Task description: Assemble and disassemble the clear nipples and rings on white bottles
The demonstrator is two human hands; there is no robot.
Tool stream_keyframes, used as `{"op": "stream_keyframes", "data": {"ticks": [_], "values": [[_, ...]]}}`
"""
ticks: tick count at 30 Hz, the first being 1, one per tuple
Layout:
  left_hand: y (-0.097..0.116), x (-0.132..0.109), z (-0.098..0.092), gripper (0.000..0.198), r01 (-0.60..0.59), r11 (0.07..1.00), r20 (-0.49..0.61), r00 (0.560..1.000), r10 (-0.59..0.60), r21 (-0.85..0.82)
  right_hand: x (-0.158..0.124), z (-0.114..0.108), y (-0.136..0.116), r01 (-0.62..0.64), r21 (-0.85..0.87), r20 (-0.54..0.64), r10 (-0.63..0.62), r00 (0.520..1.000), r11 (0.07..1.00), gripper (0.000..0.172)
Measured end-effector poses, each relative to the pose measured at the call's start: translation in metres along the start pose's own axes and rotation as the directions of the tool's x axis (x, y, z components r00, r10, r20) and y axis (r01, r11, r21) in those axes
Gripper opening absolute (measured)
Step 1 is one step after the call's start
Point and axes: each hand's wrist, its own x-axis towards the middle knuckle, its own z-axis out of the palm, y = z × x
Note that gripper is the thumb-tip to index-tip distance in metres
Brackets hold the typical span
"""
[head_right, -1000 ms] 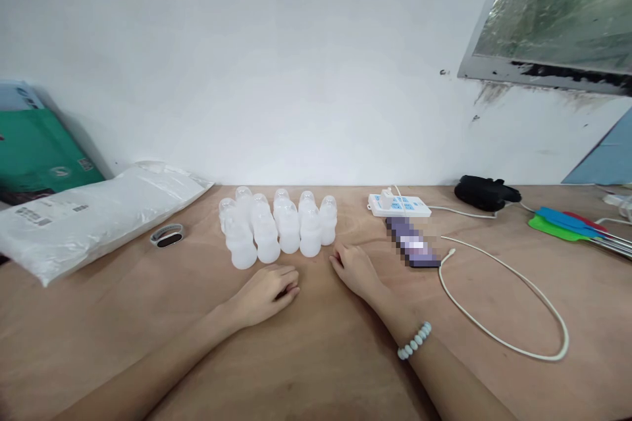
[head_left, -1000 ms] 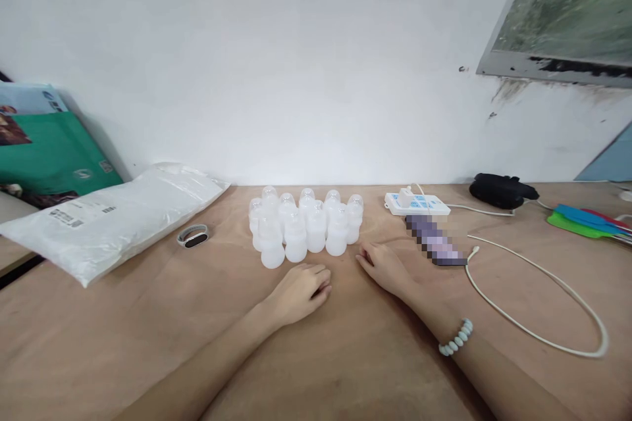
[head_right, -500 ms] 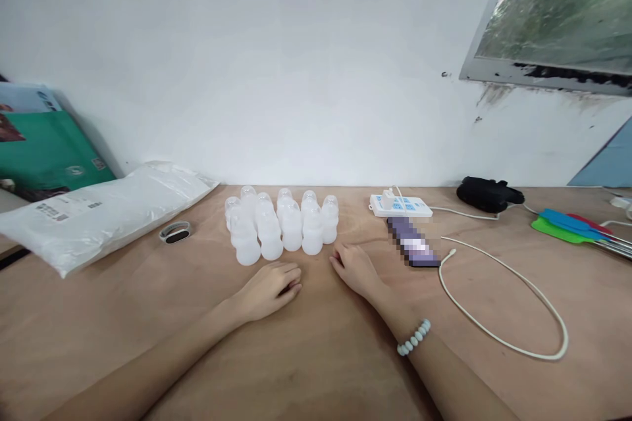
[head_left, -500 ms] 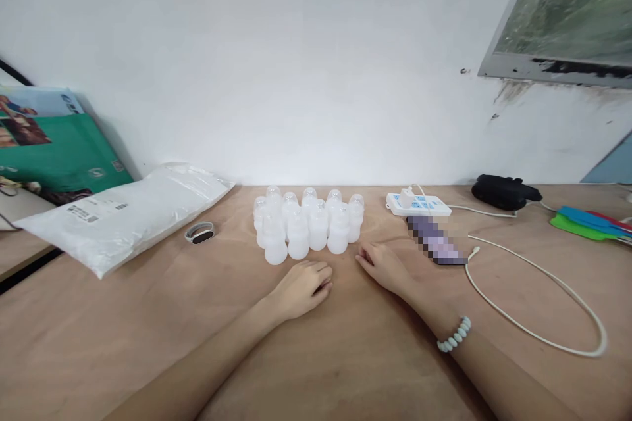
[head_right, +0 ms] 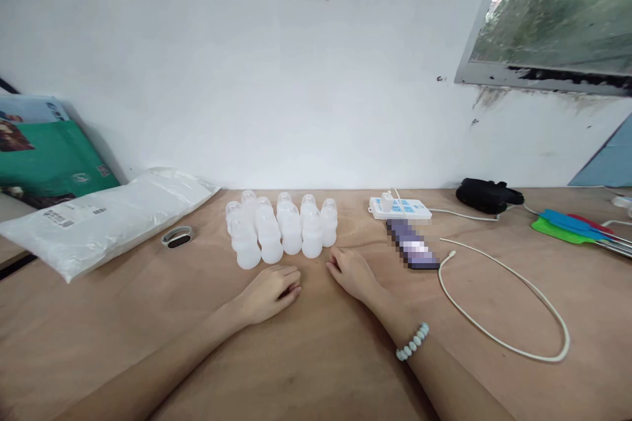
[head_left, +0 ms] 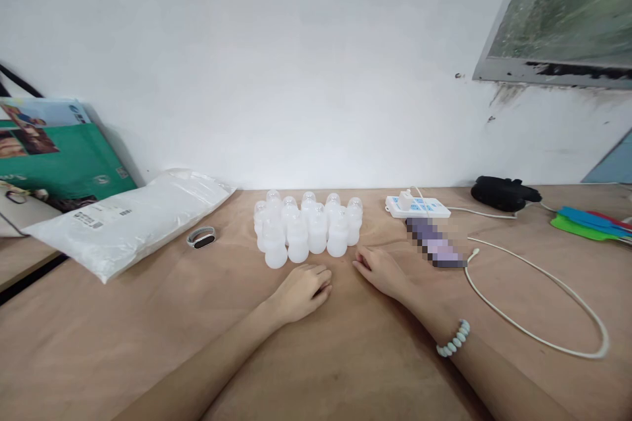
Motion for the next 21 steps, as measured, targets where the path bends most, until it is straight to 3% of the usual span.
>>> {"op": "stream_keyframes", "data": {"ticks": [9,15,19,21], "values": [[-0.001,0.000,0.000,0.021,-0.016,1.000,-0.013,1.000,0.017,0.026,0.001,0.002,0.002,0.001,0.009,0.008,-0.002,1.000,1.000,0.015],[-0.001,-0.001,0.001,0.021,-0.062,0.994,-0.077,0.995,0.069,0.084,0.000,0.003,0.002,-0.006,0.007,0.010,0.006,1.000,1.000,0.015],[0.000,-0.010,-0.005,0.013,-0.106,0.981,-0.195,0.971,0.137,0.163,0.001,0.002,0.002,-0.003,0.005,0.015,0.003,1.000,1.000,0.014],[-0.003,-0.015,-0.013,0.013,-0.085,0.963,-0.382,0.906,0.182,0.258,0.001,0.001,0.001,-0.003,0.005,0.017,0.003,1.000,1.000,0.014]]}}
